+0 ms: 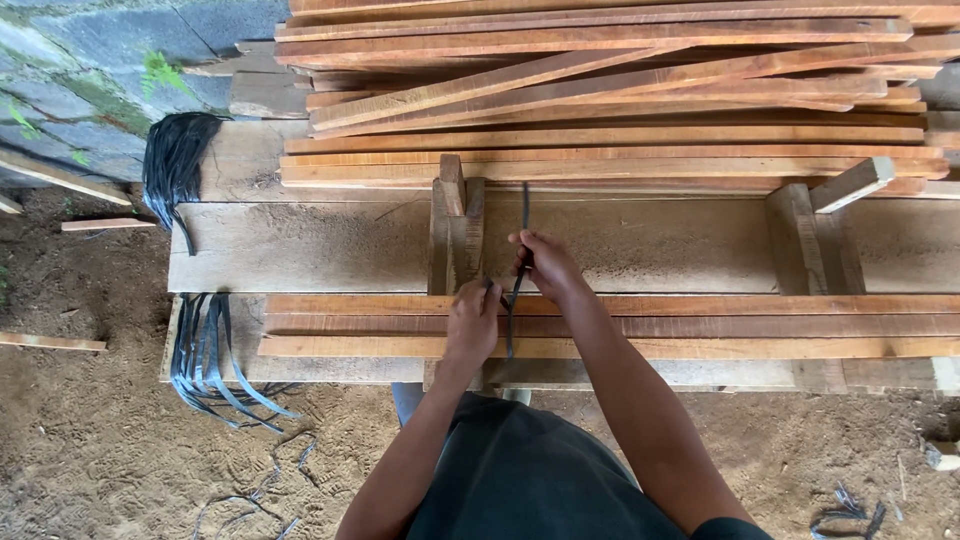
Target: Bundling thin wood strips together using plastic ties and pliers to tighten them.
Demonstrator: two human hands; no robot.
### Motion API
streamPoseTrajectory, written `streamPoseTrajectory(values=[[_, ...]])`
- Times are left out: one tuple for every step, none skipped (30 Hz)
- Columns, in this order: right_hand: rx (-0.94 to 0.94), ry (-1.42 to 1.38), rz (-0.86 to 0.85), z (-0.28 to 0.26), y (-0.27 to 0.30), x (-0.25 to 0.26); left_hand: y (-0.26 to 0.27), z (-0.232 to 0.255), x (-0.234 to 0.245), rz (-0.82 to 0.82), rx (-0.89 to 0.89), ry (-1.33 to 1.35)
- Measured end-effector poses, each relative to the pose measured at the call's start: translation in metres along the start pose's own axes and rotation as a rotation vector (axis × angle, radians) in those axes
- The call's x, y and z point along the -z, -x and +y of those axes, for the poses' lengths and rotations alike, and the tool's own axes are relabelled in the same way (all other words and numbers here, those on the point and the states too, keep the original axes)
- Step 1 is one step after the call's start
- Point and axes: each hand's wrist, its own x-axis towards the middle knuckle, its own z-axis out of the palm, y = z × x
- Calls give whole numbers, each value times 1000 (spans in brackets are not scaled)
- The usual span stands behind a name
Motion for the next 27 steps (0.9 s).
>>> streamPoseTrajectory(values=[[0, 1, -1, -2, -2, -11, -2, 4, -8, 1, 0, 0], [-27, -46, 35, -4, -3, -22, -4, 8, -16, 34, 60, 185], [-55, -94, 72, -6, -4, -34, -5, 12, -24, 66, 120, 369], [-55, -94, 70, -1, -8, -36, -8, 5, -32, 67, 120, 368], [-55, -82, 154, 1, -12, -37, -13, -1, -41, 107, 147, 466], [-55, -69, 237, 3, -17, -38, -18, -8, -50, 148, 175, 565], [-56, -71, 238, 0, -12, -46, -17, -3, -50, 147, 176, 564], [-56, -105, 299, -3, -7, -53, -16, 1, -49, 170, 215, 545], [-55, -136, 361, -7, -3, -59, -15, 7, -50, 193, 254, 528], [-55, -135, 362, 5, -23, -51, -15, 1, -50, 193, 255, 530], [-86, -110, 460, 17, -44, -46, -16, -4, -49, 191, 273, 527], [-117, -84, 558, 29, -65, -40, -17, -10, -48, 189, 290, 523], [-122, -83, 558, 40, -77, -35, -16, -8, -46, 190, 295, 522], [-84, -14, 597, 50, -88, -31, -16, -6, -44, 183, 300, 536], [-46, 57, 635, 63, -99, -26, -14, -5, -42, 177, 306, 550], [-52, 59, 634, 66, -97, -27, -13, -4, -41, 179, 312, 550], [2, 240, 628, 66, -97, -27, -14, -3, -40, 175, 317, 563], [57, 422, 619, 66, -96, -27, -15, 0, -39, 170, 323, 576], [60, 421, 618, 60, -86, -30, -16, -3, -40, 171, 320, 576], [104, 529, 591, 55, -76, -34, -16, -7, -41, 174, 309, 601], [146, 638, 563, 52, -65, -38, -15, -11, -41, 178, 300, 626], [147, 638, 562, 53, -71, -36, -12, -15, -41, 179, 300, 626], [170, 522, 614, 56, -77, -33, -8, -20, -42, 187, 289, 677], [192, 404, 665, 60, -82, -31, -5, -24, -42, 195, 277, 727], [193, 406, 664, 57, -75, -34, 0, -25, -42, 196, 278, 728], [184, 465, 637, 53, -68, -36, 5, -25, -41, 186, 260, 680], [176, 523, 611, 49, -62, -40, 8, -25, -40, 174, 240, 631]])
